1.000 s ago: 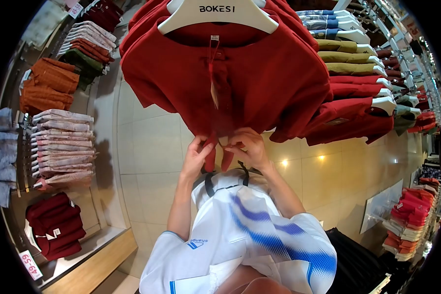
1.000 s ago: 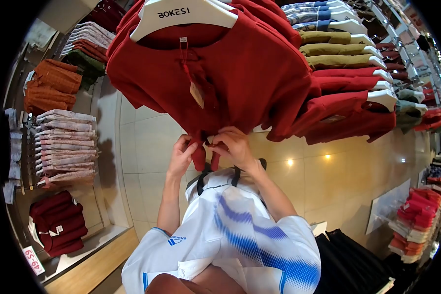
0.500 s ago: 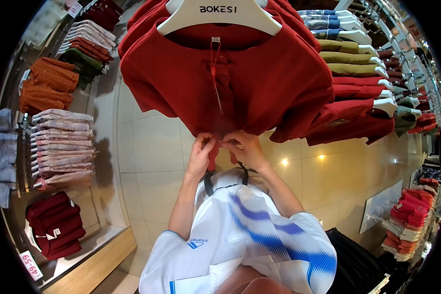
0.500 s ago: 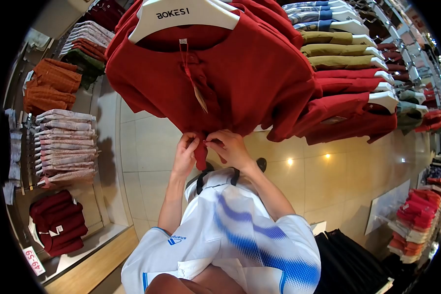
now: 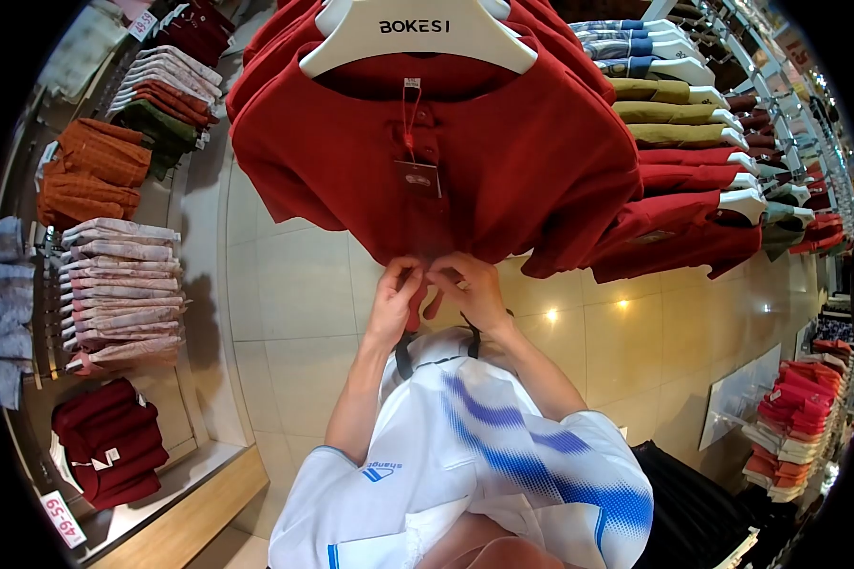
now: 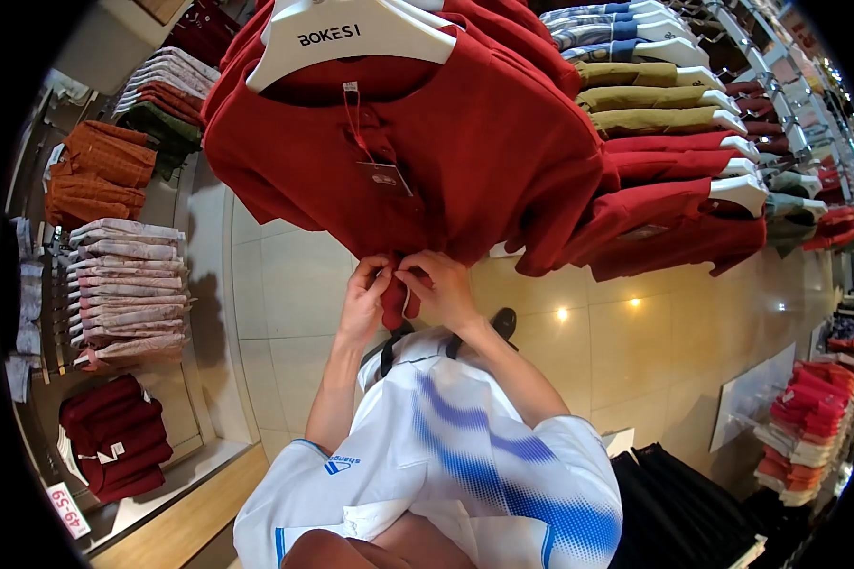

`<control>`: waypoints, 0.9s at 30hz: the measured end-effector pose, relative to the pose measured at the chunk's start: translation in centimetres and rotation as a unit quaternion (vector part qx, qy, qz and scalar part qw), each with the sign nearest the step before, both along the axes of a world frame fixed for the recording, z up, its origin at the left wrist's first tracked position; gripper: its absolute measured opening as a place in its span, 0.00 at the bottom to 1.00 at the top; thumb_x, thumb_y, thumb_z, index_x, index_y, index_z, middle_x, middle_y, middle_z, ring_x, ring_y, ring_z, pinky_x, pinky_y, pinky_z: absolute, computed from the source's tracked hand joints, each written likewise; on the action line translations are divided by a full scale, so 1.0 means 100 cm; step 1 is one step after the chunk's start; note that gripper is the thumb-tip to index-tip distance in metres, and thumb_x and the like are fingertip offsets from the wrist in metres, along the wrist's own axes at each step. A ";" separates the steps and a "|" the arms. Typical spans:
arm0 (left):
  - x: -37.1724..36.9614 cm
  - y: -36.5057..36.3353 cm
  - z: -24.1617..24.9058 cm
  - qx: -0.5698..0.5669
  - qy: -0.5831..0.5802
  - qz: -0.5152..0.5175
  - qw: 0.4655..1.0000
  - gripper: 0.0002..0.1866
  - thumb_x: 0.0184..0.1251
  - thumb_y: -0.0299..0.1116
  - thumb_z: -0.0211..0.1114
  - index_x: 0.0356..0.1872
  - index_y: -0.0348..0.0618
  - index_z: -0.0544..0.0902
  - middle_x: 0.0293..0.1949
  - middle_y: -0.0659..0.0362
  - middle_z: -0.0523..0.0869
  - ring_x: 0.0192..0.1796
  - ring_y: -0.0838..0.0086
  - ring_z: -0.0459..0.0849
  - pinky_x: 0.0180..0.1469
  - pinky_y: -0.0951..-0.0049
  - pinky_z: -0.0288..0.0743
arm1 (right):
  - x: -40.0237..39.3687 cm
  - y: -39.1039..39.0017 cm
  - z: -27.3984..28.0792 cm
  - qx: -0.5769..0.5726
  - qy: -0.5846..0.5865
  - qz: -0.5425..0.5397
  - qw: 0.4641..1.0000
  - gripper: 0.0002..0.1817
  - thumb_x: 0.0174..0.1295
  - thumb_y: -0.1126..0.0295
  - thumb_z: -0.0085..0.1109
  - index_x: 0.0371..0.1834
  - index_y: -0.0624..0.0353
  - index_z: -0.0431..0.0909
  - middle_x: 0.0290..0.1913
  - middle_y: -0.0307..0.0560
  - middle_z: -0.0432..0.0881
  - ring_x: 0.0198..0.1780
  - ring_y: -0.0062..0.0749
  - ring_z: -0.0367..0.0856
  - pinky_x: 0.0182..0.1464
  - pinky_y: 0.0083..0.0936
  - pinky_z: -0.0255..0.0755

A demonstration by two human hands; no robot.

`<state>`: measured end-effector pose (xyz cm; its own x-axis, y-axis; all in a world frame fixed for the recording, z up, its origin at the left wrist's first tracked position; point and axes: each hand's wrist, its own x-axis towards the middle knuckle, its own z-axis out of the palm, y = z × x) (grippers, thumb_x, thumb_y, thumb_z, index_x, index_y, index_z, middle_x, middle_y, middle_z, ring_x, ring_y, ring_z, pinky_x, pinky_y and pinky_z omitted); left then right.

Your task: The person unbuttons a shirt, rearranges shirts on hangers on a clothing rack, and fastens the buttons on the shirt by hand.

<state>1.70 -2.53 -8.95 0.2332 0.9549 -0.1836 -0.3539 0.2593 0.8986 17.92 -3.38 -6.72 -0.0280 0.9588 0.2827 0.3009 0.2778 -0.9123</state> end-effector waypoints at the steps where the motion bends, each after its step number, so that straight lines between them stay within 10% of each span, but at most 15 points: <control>1: 0.000 0.000 -0.001 0.003 0.001 -0.001 1.000 0.06 0.74 0.29 0.59 0.47 0.41 0.75 0.40 0.66 0.77 0.39 0.84 0.72 0.44 0.82 0.67 | -0.001 0.000 0.000 -0.003 0.006 -0.008 1.000 0.06 0.56 0.77 0.66 0.36 0.62 0.81 0.34 0.45 0.84 0.34 0.37 0.85 0.35 0.27 0.75; 14: -0.005 0.002 -0.013 -0.051 -0.012 -0.028 0.998 0.08 0.75 0.27 0.56 0.50 0.37 0.74 0.46 0.60 0.80 0.48 0.77 0.80 0.51 0.76 0.76 | 0.007 0.005 -0.006 0.258 -0.221 -0.015 0.940 0.12 0.45 0.73 0.64 0.35 0.54 0.83 0.33 0.40 0.83 0.34 0.38 0.81 0.40 0.32 0.76; 27: -0.008 -0.003 -0.004 -0.054 0.064 -0.050 0.995 0.07 0.73 0.26 0.57 0.48 0.36 0.76 0.43 0.60 0.79 0.46 0.79 0.78 0.51 0.77 0.73 | 0.012 0.006 -0.003 0.242 -0.245 0.046 0.938 0.07 0.45 0.73 0.63 0.29 0.54 0.80 0.33 0.37 0.82 0.34 0.34 0.81 0.39 0.28 0.74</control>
